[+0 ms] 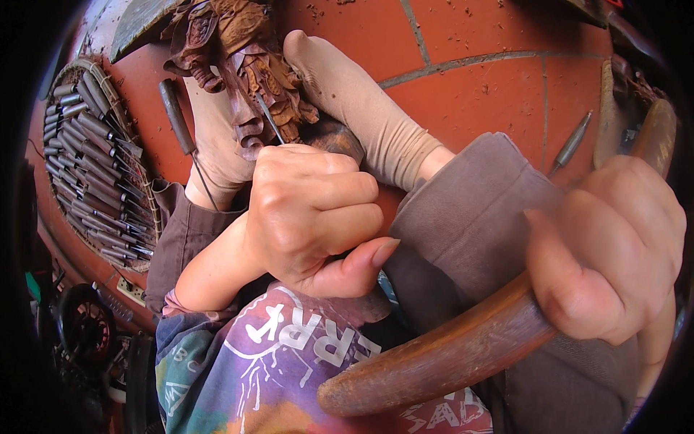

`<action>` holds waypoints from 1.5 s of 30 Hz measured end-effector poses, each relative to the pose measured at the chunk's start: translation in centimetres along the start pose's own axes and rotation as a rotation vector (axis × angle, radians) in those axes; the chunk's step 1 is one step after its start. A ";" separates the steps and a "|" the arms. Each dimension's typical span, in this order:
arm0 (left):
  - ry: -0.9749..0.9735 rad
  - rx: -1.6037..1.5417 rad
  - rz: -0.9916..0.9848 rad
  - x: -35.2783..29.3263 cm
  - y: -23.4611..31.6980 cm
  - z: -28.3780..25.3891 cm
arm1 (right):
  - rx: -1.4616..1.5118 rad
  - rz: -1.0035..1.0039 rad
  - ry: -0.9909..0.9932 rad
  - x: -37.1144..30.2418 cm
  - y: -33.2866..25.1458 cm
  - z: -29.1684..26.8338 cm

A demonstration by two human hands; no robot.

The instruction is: The person carves a wooden figurine using a chisel and mallet, striking the chisel repeatedly to shape the wood. The person holds the figurine between their legs and uses a cloth to protect their hands while working.

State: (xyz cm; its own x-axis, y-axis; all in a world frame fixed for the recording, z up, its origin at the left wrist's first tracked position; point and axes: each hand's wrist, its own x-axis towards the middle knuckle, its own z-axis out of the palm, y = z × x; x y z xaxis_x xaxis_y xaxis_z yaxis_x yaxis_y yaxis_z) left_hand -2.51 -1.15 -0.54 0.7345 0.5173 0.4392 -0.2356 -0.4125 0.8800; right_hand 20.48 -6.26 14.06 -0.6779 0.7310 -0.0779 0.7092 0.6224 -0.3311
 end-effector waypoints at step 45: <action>-0.027 -0.019 0.082 -1.3 -0.3 -0.9 | -0.073 -0.128 0.116 -0.4 1.2 1.4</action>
State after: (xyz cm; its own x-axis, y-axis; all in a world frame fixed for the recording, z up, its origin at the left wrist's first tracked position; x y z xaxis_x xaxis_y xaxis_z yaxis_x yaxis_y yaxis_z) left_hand -3.95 -1.01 -1.23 0.7289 0.4620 0.5053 -0.3074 -0.4387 0.8444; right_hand 21.29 -6.17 12.37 -0.7396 0.6692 0.0712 0.6335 0.7280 -0.2619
